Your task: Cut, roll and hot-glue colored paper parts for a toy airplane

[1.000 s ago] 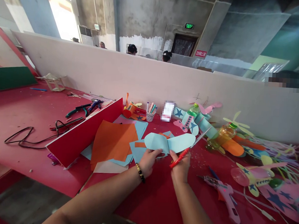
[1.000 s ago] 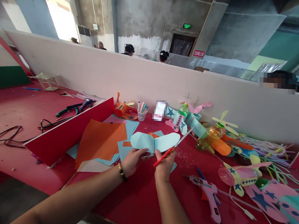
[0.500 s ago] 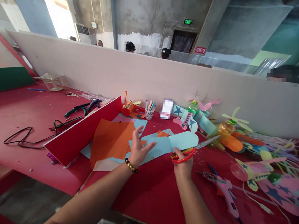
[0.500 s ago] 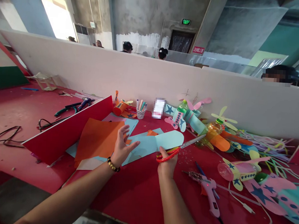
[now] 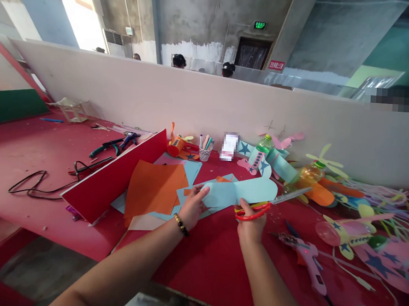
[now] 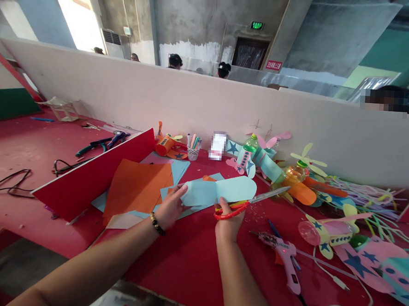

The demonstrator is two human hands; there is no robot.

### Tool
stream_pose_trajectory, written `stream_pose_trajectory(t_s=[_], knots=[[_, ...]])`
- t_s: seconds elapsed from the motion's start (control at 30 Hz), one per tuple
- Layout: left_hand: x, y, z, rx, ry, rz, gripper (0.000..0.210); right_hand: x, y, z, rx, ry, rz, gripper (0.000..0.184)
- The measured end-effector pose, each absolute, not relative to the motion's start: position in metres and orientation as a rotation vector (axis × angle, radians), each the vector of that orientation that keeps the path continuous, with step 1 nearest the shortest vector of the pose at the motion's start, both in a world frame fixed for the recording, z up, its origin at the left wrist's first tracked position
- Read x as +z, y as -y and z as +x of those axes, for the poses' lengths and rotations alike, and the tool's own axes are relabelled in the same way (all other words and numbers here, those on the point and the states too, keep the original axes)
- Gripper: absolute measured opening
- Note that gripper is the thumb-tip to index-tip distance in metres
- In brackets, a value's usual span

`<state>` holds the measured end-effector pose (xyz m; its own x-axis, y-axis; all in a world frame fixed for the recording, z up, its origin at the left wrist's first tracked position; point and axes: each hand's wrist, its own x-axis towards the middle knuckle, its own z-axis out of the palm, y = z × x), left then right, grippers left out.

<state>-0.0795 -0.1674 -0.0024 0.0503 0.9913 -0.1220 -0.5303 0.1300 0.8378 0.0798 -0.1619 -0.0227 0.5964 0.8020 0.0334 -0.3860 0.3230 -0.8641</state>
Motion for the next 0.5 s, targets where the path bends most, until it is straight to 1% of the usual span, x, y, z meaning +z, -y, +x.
stream_pose_trajectory(t_s=[0.13,0.2,0.27,0.33,0.4,0.5], knots=[[-0.003,0.189,-0.055,1.161,-0.65,0.707,0.05,-0.02,0.163,0.078,0.792,0.499,-0.94,0.042],[-0.004,0.193,-0.046,1.144,-0.61,0.718,0.048,-0.02,0.165,0.073,0.786,0.525,-0.941,0.041],[-0.008,0.189,-0.041,1.179,-0.67,0.684,0.04,-0.022,0.169,0.067,0.795,0.563,-0.958,0.036],[-0.014,0.181,-0.042,1.177,-0.828,0.608,0.033,-0.023,0.171,0.061,0.819,0.614,-0.989,0.032],[-0.018,0.172,-0.046,1.168,-0.91,0.531,0.029,-0.021,0.173,0.057,0.874,0.651,-1.023,0.031],[-0.018,0.162,-0.056,1.253,-0.918,0.458,0.026,-0.011,0.181,0.058,1.014,0.637,-1.06,0.031]])
